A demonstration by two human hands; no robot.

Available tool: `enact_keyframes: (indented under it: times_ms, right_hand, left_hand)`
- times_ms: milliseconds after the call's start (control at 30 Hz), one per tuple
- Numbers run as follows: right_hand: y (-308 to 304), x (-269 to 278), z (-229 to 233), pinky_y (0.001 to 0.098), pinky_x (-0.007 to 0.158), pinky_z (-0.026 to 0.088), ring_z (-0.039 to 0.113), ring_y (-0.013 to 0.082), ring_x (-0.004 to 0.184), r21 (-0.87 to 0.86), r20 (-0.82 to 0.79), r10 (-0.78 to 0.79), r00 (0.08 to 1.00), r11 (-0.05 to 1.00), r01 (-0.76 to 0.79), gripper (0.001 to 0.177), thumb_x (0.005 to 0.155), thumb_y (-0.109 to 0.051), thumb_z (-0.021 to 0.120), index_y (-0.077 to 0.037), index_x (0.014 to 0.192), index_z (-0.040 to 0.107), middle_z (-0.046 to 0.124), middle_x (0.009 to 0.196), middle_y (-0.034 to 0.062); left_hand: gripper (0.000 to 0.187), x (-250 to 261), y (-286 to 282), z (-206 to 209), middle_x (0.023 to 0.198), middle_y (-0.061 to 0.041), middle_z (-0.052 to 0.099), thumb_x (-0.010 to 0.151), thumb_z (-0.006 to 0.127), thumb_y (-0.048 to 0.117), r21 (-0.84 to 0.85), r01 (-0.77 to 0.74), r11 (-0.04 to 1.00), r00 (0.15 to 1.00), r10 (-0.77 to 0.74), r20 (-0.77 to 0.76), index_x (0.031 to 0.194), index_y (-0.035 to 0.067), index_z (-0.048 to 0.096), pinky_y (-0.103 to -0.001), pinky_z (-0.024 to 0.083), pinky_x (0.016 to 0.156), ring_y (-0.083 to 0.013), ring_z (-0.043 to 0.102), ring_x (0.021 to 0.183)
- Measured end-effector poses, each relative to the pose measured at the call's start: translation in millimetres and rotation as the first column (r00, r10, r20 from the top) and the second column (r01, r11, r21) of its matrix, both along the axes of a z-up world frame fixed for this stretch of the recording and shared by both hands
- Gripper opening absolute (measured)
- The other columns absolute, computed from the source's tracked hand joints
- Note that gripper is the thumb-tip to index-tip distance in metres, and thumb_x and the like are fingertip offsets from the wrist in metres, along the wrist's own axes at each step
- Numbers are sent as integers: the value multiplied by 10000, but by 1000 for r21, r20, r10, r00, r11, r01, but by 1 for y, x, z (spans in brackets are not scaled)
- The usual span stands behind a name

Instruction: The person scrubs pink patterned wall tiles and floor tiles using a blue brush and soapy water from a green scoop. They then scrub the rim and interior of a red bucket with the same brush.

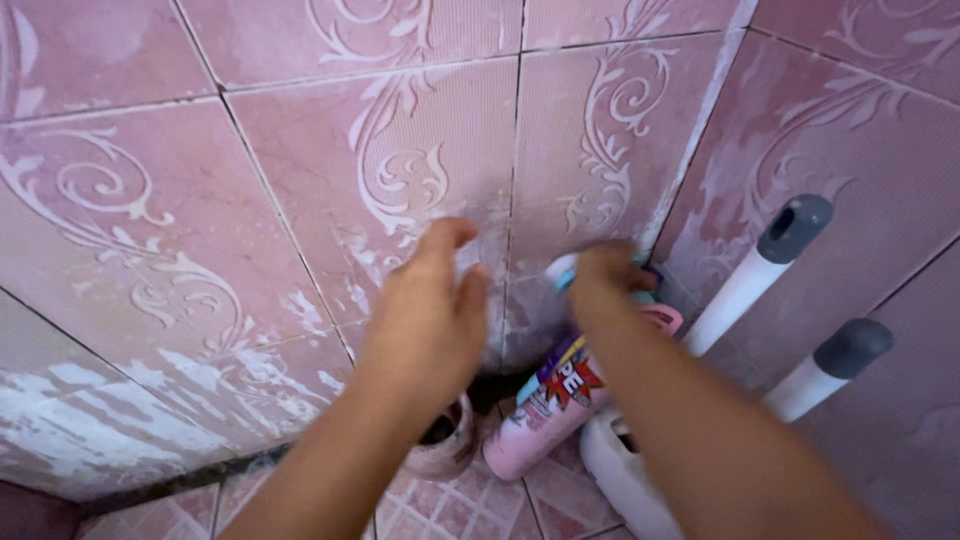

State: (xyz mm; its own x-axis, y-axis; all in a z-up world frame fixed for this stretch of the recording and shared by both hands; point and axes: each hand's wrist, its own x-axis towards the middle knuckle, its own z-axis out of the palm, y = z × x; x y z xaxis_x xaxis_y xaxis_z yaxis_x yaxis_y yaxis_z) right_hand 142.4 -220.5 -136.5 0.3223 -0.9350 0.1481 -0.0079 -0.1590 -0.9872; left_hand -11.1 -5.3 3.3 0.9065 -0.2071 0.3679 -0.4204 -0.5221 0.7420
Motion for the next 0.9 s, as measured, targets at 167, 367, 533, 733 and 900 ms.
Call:
enact_keyframes:
  times_ms: [167, 367, 533, 733, 900]
  right_hand:
    - [58, -10, -23, 519, 880, 544, 658, 462, 1046, -286, 77, -20, 997, 957, 42, 547, 1058, -342, 515, 34, 1367, 266, 569, 1186, 304]
    - [68, -8, 10, 524, 873, 546, 659, 470, 1040, -317, 91, 35, 995, 948, -4, 533, 1077, -342, 513, 38, 1363, 273, 570, 1171, 300]
    - [38, -7, 48, 520, 896, 561, 658, 484, 1087, -132, 120, 14, 993, 991, 2, 661, 1056, -355, 499, 69, 1461, 196, 542, 1276, 339]
    - [98, -30, -21, 536, 1131, 376, 488, 570, 1302, -855, -169, 124, 978, 476, -208, 898, 881, -483, 761, 123, 1382, 327, 469, 1369, 401]
    - [42, 10, 107, 499, 1216, 392, 496, 463, 1406, -803, 292, 172, 941, 578, 144, 642, 1153, -323, 633, 32, 1568, 295, 467, 1514, 299]
  left_hand:
    - [337, 1, 22, 7, 1174, -231, 718, 947, 584, 173, 15, -91, 996, 992, 89, 88, 1268, 72, 564, -487, 517, 884, -432, 691, 1046]
    - [342, 5, 44, -8, 1174, -230, 720, 949, 589, 172, -34, -101, 994, 991, 103, 81, 1271, 62, 565, -458, 535, 883, -422, 699, 1050]
    - [342, 5, 76, -12, 1222, -201, 707, 954, 559, 180, -47, -236, 970, 970, 233, -63, 1281, 79, 555, -443, 547, 882, -382, 749, 984]
    - [340, 6, 26, -21, 1182, -233, 718, 956, 576, 160, -150, -198, 969, 980, 198, -14, 1282, 62, 569, -455, 519, 928, -405, 701, 1080]
    - [344, 12, 30, -7, 1223, -229, 699, 968, 548, 166, -187, -178, 966, 984, 180, -7, 1295, 59, 552, -456, 511, 930, -403, 699, 1085]
